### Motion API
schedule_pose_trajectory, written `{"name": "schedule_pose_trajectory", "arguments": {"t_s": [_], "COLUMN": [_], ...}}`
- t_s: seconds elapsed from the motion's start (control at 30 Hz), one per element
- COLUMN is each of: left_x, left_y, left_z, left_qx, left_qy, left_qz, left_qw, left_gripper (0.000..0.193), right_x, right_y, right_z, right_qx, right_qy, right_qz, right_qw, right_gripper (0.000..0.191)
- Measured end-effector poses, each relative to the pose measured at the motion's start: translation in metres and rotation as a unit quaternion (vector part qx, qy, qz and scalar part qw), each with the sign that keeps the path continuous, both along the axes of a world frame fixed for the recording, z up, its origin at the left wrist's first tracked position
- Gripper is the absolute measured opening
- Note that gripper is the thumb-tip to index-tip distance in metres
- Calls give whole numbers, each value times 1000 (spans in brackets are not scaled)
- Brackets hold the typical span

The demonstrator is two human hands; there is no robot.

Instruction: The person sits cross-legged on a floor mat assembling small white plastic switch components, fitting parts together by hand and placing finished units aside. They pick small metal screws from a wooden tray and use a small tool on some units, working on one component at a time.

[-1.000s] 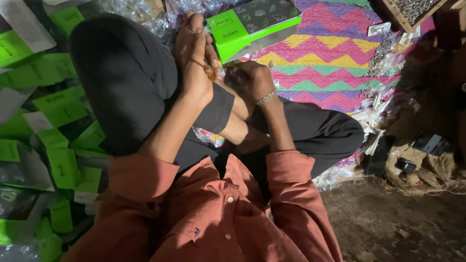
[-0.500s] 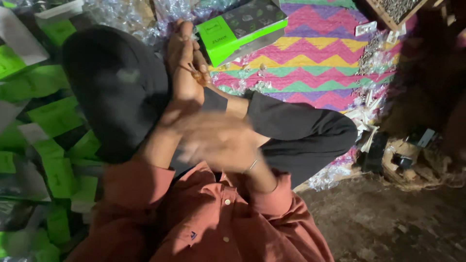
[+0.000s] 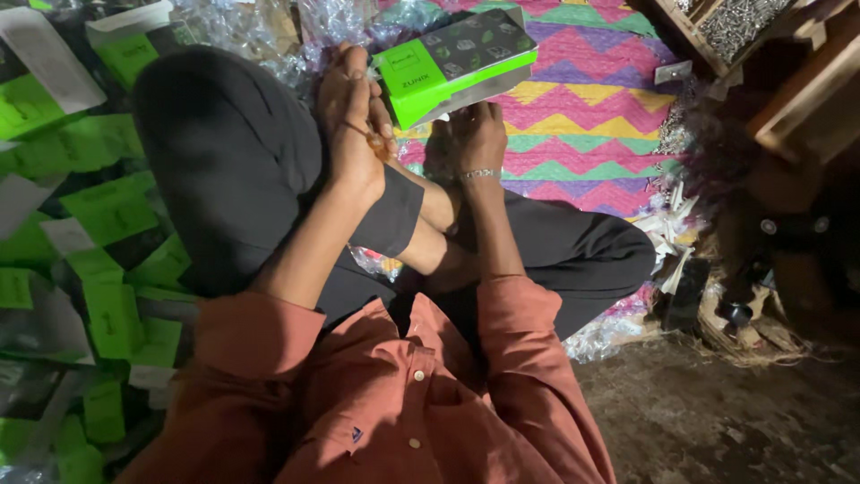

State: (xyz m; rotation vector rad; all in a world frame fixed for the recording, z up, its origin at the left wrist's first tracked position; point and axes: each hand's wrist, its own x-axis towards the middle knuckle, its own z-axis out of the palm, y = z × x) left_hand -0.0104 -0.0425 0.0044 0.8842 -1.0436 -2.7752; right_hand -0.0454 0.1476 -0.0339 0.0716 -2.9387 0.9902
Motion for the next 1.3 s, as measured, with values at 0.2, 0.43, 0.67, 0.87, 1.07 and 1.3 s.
{"name": "schedule_pose_trajectory", "arguments": {"t_s": [0.2, 0.43, 0.67, 0.87, 1.07, 1.3], "left_x": [-2, 0, -3, 2, 0, 0], "left_y": [2, 2, 2, 0, -8, -11], "left_z": [4, 5, 18, 12, -15, 24], "left_qx": [23, 3, -19, -30, -190, -12], "left_qy": [-14, -9, -2, 17, 160, 65], "left_qz": [-15, -11, -4, 7, -35, 16], "left_qw": [1000, 1000, 1000, 999, 968, 998], "left_gripper": [32, 32, 33, 30, 22, 30], "right_x": [-1, -7, -13, 10, 74, 110], "right_y": [9, 12, 29, 37, -58, -105], "right_z": [2, 0, -5, 43, 157, 217], "right_qx": [9, 13, -12, -432, -593, -392], "right_qy": [4, 15, 11, -174, -69, -38], "right_qz": [-2, 37, 60, -96, -122, 344], "right_qw": [1000, 999, 998, 880, 793, 852], "right_gripper": [32, 20, 20, 12, 7, 12]}}
